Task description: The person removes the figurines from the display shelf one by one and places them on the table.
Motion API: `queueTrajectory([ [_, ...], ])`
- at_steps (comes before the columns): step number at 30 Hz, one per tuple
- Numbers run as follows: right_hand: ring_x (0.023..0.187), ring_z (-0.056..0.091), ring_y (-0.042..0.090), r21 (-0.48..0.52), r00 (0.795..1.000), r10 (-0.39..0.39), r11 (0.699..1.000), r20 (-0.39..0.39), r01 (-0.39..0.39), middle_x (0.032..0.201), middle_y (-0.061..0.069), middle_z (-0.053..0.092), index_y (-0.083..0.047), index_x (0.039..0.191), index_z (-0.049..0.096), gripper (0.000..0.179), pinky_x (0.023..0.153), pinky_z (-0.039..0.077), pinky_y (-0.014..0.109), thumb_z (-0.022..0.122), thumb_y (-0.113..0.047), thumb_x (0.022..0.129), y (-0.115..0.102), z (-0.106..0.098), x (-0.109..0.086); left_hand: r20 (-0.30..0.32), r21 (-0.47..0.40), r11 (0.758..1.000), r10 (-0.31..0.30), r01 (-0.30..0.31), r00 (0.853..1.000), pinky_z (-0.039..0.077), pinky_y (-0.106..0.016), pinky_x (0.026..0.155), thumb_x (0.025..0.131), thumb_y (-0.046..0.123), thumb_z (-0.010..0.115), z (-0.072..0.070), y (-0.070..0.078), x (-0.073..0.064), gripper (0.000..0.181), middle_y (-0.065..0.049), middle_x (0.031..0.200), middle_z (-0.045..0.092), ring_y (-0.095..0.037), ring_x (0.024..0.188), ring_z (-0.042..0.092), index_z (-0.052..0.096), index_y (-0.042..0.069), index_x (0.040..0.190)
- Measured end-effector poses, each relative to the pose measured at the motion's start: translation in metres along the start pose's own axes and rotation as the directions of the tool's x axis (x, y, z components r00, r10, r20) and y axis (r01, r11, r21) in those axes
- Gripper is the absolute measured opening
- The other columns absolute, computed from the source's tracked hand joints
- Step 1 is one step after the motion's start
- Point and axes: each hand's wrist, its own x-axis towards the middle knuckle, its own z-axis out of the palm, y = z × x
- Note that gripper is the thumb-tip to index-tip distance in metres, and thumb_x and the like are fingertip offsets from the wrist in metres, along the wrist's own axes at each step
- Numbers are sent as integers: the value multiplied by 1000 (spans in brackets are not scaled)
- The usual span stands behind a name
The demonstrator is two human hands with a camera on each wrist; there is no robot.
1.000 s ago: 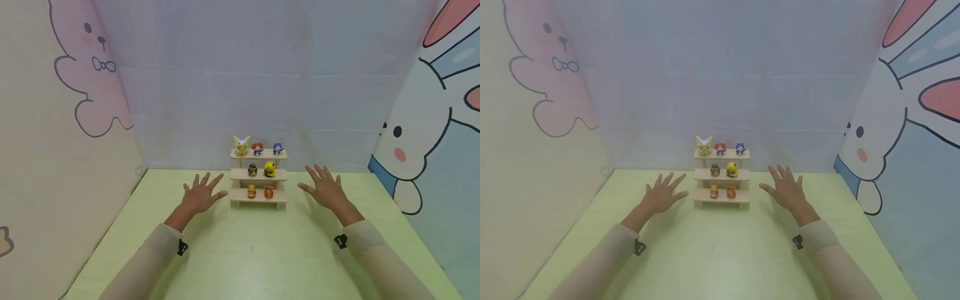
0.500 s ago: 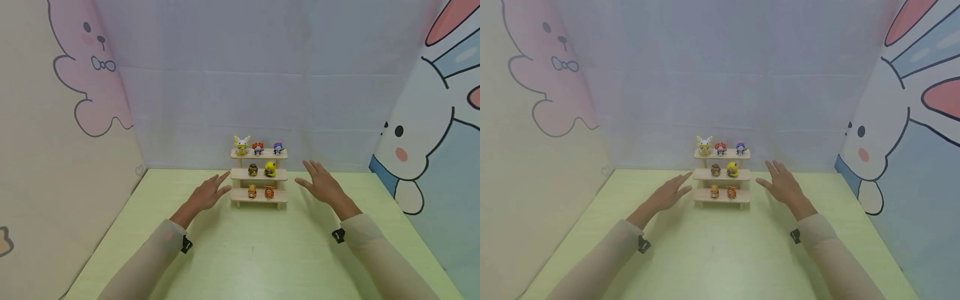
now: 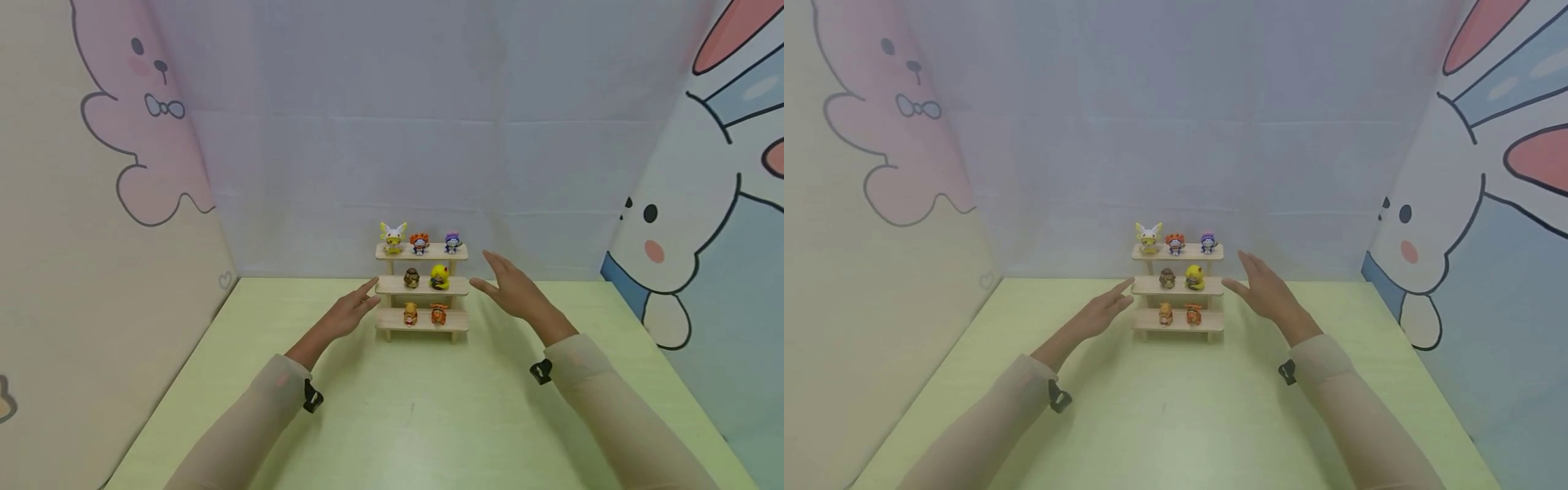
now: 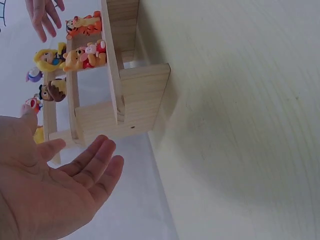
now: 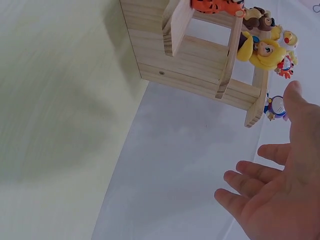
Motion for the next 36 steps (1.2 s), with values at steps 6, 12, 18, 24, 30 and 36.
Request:
queueTrajectory([
  [6,152,19,51,43,1000,-12,999,4,11,169,26,14,-7,166,8,89,121,20,69,47,-60,105,-3,-2,10,4,-149,989,-18,18,1000,50,-58,103,113,42,40,4,1,5,61,-24,139,59,-38,126,59,21,18,166],
  [12,152,20,50,54,1000,-13,998,-4,14,168,27,16,-5,165,9,88,122,19,67,48,-57,106,-8,-3,19,7,-284,959,-17,18,1000,57,-48,91,115,32,39,10,1,12,56,-24,124,64,-35,114,65,24,12,165],
  [18,153,20,49,83,999,-20,996,-28,22,168,26,19,-4,165,12,83,123,19,67,50,-51,108,-16,-6,27,-7,-378,926,-19,15,1000,59,-43,87,115,32,39,19,0,17,56,-28,121,65,-36,108,68,25,9,163],
  [24,154,21,46,98,999,-25,995,-48,30,168,25,21,-3,164,14,83,124,19,64,49,-52,108,-24,-9,35,-61,-496,868,-57,19,997,57,-33,74,114,31,43,25,1,24,52,-30,116,67,-35,99,70,32,10,160],
  [30,152,26,45,131,996,-44,990,-74,53,165,26,28,0,163,18,79,123,24,63,51,-48,108,-28,-9,41,-87,-588,808,-127,52,988,60,-29,67,113,30,46,30,3,30,47,-25,100,72,-25,82,74,37,12,155],
  [36,149,34,44,152,993,-56,986,-100,71,163,26,32,-1,163,20,74,120,30,63,51,-41,110,-27,-6,46,-106,-636,770,-162,58,981,64,-32,62,112,29,47,35,2,36,45,-23,89,75,-23,70,75,38,9,152],
])
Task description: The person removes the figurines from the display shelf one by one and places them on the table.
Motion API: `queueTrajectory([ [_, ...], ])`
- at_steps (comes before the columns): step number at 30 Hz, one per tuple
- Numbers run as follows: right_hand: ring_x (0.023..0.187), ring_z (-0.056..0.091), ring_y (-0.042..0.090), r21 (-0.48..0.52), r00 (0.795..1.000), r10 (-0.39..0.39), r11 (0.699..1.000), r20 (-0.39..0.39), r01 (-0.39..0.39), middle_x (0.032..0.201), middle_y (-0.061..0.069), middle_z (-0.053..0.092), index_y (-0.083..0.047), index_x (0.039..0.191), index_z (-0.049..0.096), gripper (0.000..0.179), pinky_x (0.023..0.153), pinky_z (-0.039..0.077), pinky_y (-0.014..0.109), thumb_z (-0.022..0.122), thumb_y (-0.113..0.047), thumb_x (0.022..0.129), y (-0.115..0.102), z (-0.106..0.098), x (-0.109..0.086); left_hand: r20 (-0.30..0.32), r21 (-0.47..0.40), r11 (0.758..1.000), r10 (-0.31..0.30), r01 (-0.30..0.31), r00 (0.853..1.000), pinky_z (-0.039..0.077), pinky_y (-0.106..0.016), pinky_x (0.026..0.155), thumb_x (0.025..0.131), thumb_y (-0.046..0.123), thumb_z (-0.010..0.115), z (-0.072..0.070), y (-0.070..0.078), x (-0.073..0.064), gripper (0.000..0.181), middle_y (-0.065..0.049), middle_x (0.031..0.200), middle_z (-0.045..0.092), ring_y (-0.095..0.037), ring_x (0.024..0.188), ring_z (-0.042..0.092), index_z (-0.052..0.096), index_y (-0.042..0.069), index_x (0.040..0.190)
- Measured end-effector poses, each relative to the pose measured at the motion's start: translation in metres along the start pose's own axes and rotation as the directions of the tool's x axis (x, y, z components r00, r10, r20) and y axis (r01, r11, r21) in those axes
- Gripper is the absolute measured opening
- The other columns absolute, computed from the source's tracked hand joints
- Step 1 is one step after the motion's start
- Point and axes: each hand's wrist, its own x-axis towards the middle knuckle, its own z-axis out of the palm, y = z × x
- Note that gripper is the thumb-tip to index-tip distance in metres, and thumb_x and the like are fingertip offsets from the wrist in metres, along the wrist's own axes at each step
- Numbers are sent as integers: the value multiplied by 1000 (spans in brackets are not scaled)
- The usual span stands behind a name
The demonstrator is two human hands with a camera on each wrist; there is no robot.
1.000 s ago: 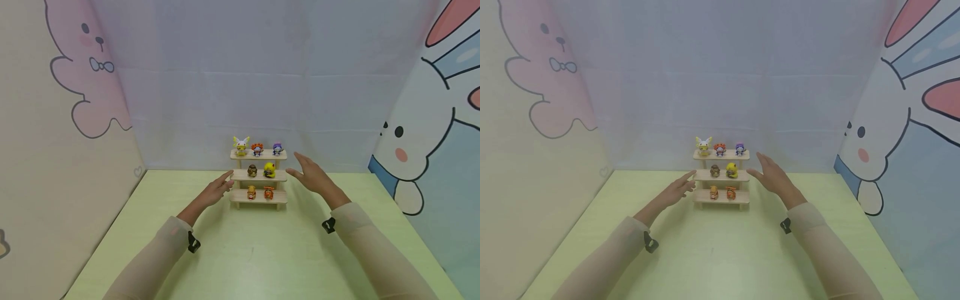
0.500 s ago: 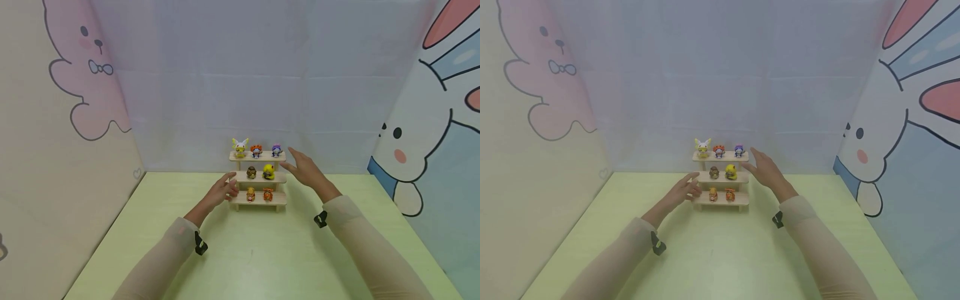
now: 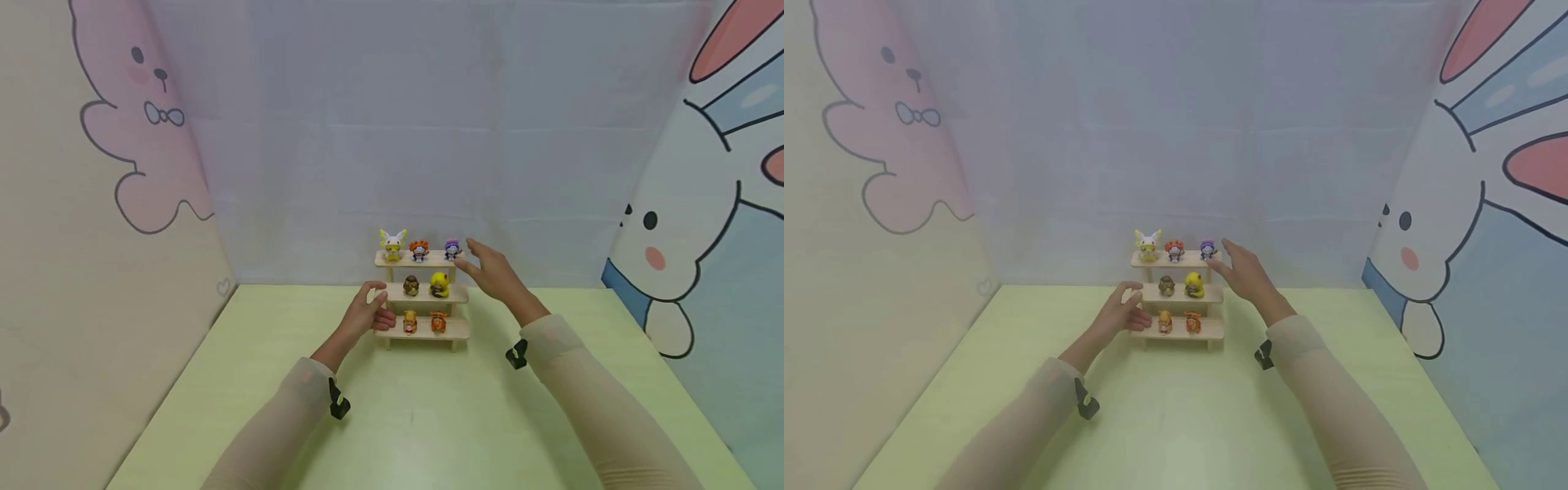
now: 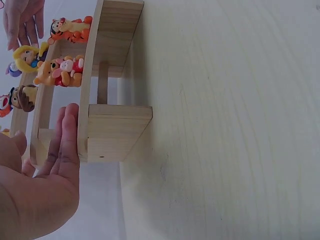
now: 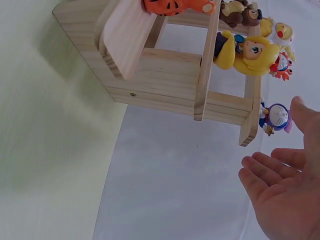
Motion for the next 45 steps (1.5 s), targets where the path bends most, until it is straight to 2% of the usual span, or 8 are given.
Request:
queueTrajectory([
  [4,146,38,45,16,1000,-12,1000,-21,12,162,25,36,-1,163,22,73,119,34,62,52,-40,110,1,3,5,-27,-25,1000,-5,5,1000,64,-34,61,112,30,47,3,-1,2,44,-26,88,75,-26,69,76,38,8,149],
  [13,144,44,43,85,998,-24,996,-64,30,159,24,41,-2,161,28,67,117,40,55,55,-35,109,-1,7,16,-68,-61,998,-10,5,998,64,-36,57,112,27,49,8,-2,7,33,-24,80,74,-27,64,75,43,12,141],
  [23,137,53,39,198,993,-21,979,-112,43,148,22,55,-4,156,41,57,112,47,53,60,-24,107,-5,10,24,-61,-84,996,-2,-3,998,64,-37,59,111,32,51,9,-7,10,38,-32,88,73,-32,68,76,41,15,143],
  [32,133,57,39,273,990,-19,960,-143,58,140,23,60,0,148,51,46,108,51,51,61,-13,106,-3,13,32,-62,-76,997,-2,-3,998,64,-35,58,111,33,51,8,-12,12,35,-24,82,75,-29,67,76,43,16,141],
  [45,128,60,38,260,986,-18,964,-165,61,136,22,63,-2,144,56,40,106,52,51,60,-13,106,-2,17,34,-53,-78,997,5,-9,999,64,-33,56,111,28,50,7,-13,13,32,-17,77,74,-25,64,75,43,17,141],
])
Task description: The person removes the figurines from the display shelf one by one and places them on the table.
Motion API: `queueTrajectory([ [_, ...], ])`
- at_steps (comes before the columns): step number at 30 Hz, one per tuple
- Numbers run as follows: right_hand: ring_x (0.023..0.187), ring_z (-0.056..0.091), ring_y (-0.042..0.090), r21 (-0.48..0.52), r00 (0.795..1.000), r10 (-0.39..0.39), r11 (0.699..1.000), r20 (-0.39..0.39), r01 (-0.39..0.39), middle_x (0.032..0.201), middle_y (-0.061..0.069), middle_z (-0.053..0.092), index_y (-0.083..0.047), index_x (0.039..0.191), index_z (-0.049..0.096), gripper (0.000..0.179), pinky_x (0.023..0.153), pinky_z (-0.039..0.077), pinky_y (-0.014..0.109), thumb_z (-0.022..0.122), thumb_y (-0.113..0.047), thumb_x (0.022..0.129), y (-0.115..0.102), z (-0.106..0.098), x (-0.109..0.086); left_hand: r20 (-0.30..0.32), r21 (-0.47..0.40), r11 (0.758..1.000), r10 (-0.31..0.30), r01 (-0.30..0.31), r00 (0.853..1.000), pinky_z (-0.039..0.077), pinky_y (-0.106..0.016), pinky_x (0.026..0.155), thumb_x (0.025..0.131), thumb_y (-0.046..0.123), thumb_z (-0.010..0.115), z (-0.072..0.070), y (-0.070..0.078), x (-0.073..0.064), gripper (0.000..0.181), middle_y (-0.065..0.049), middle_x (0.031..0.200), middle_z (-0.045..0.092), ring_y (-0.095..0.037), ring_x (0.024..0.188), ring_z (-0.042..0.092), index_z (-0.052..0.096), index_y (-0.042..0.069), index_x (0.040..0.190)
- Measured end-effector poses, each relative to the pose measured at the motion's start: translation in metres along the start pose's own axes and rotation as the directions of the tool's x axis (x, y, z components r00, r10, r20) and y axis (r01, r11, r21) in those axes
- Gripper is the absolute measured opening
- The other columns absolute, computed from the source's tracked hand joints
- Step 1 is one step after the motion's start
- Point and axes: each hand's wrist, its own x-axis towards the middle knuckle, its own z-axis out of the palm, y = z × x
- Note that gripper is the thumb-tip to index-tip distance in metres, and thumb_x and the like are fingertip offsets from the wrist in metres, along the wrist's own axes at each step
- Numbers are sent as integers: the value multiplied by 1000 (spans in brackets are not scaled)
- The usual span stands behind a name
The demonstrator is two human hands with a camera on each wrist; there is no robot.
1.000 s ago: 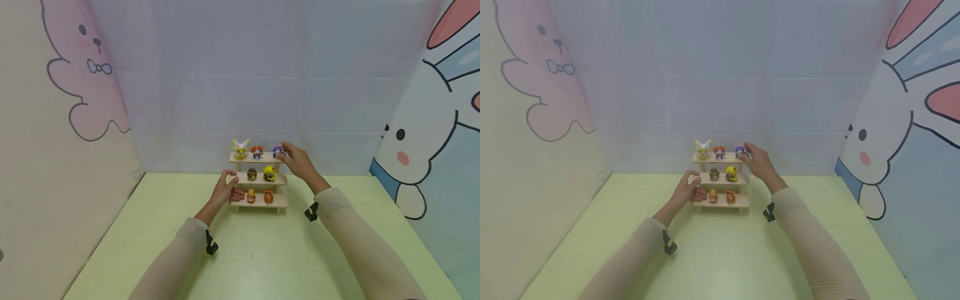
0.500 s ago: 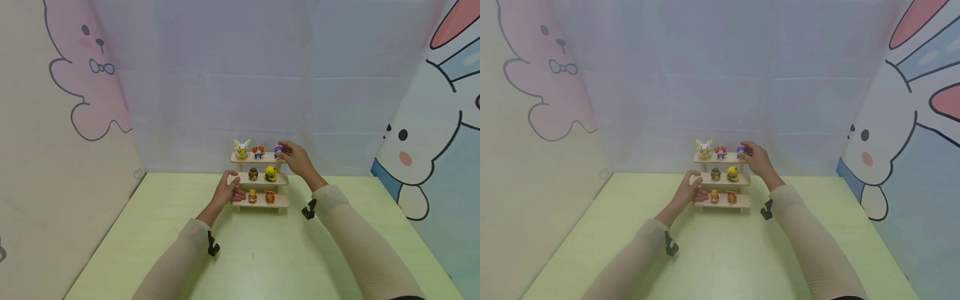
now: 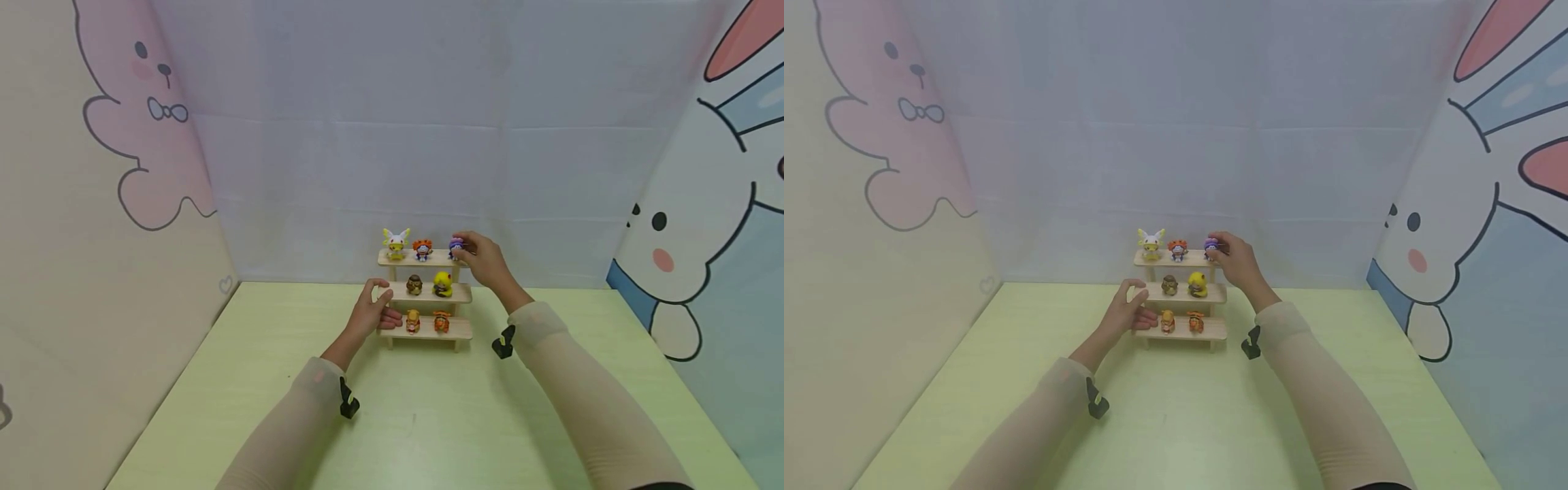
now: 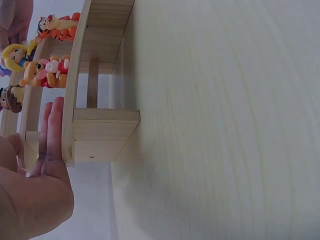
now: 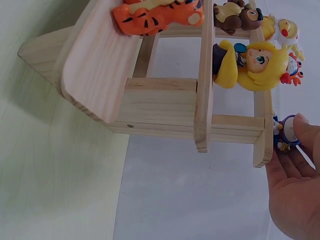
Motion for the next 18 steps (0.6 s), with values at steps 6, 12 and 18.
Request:
queueTrajectory([
  [6,128,60,39,2,1000,6,1000,-1,-6,137,22,62,-2,144,56,39,105,53,53,59,-13,107,-1,-1,-2,0,6,1000,3,-3,1000,64,-34,57,112,27,49,1,0,0,32,-19,77,75,-26,65,75,43,16,141],
  [12,128,60,38,5,1000,11,1000,0,-11,136,21,62,-3,144,56,39,103,53,53,59,-14,107,-3,-3,-5,1,2,1000,-4,4,1000,64,-35,57,111,30,50,0,1,-1,31,-22,79,74,-28,66,76,44,18,139],
  [18,129,59,38,-10,1000,20,1000,-3,-20,138,21,61,-3,145,55,40,106,51,54,58,-15,107,-4,-6,-7,-1,-7,1000,-21,21,1000,64,-34,57,110,33,52,0,3,-1,30,-19,78,74,-27,66,76,45,20,137],
])
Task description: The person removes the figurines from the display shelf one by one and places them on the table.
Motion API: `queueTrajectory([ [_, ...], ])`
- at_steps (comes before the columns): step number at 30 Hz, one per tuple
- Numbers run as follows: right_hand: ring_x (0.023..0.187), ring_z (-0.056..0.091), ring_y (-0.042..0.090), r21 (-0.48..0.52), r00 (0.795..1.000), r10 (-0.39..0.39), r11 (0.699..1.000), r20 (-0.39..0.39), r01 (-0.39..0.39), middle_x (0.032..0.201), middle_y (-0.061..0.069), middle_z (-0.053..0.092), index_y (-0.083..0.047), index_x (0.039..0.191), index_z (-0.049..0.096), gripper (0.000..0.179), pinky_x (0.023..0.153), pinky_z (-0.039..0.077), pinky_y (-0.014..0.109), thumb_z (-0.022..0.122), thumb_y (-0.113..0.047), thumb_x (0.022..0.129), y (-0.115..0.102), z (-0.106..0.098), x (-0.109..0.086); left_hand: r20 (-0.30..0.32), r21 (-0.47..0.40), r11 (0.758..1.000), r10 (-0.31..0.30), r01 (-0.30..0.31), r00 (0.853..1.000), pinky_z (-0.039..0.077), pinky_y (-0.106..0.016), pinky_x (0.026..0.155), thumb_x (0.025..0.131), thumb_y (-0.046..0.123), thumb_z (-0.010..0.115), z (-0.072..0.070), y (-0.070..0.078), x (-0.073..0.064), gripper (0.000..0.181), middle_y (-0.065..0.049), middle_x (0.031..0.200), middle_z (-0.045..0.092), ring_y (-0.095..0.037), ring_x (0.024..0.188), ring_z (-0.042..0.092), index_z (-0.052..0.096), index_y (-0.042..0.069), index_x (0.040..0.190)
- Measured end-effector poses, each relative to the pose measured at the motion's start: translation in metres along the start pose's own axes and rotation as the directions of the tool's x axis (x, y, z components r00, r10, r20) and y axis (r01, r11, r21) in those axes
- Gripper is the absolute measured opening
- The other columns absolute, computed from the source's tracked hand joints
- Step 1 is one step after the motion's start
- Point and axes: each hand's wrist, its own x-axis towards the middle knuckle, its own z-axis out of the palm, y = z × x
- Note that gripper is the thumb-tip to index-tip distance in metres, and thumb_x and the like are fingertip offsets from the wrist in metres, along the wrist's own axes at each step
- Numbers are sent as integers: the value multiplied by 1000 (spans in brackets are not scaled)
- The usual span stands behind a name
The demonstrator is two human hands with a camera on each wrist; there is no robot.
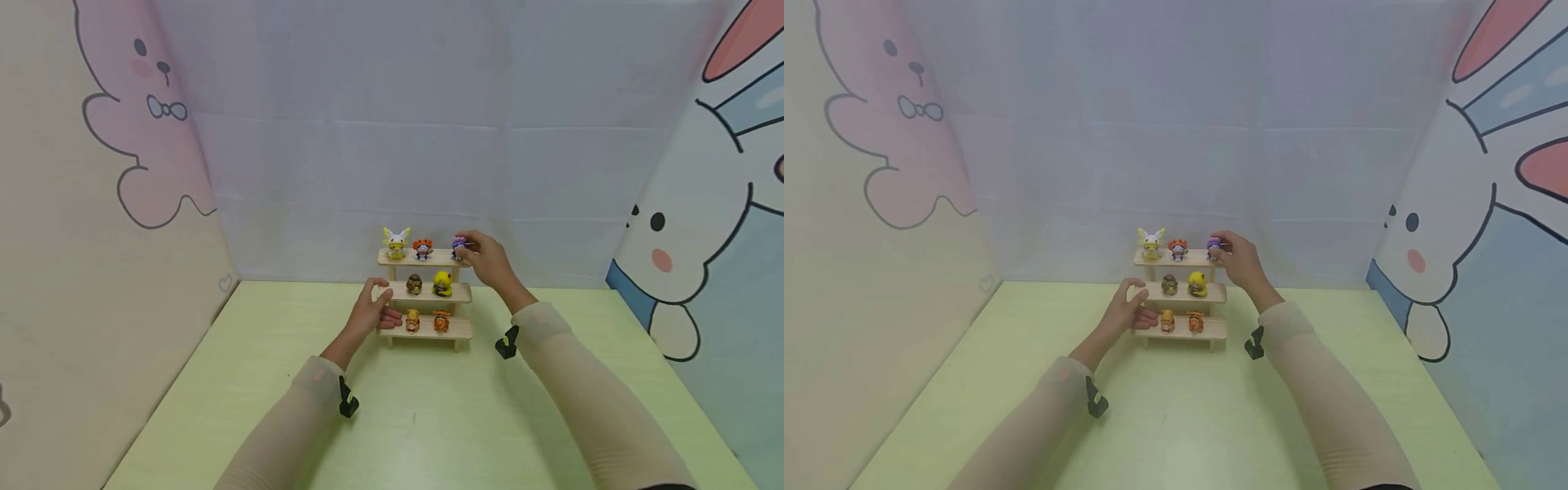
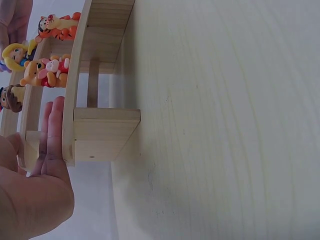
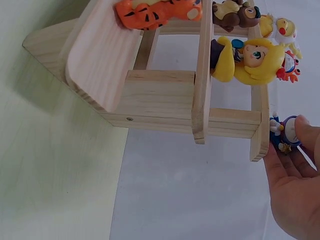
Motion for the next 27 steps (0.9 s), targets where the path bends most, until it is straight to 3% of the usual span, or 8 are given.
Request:
queueTrajectory([
  [27,129,59,40,9,1000,4,1000,-25,-4,137,23,61,1,145,54,40,106,51,56,57,-13,108,15,-25,-15,4,16,1000,21,-21,1000,65,-36,60,109,37,53,0,0,0,37,-28,85,74,-31,69,77,44,17,139],
])
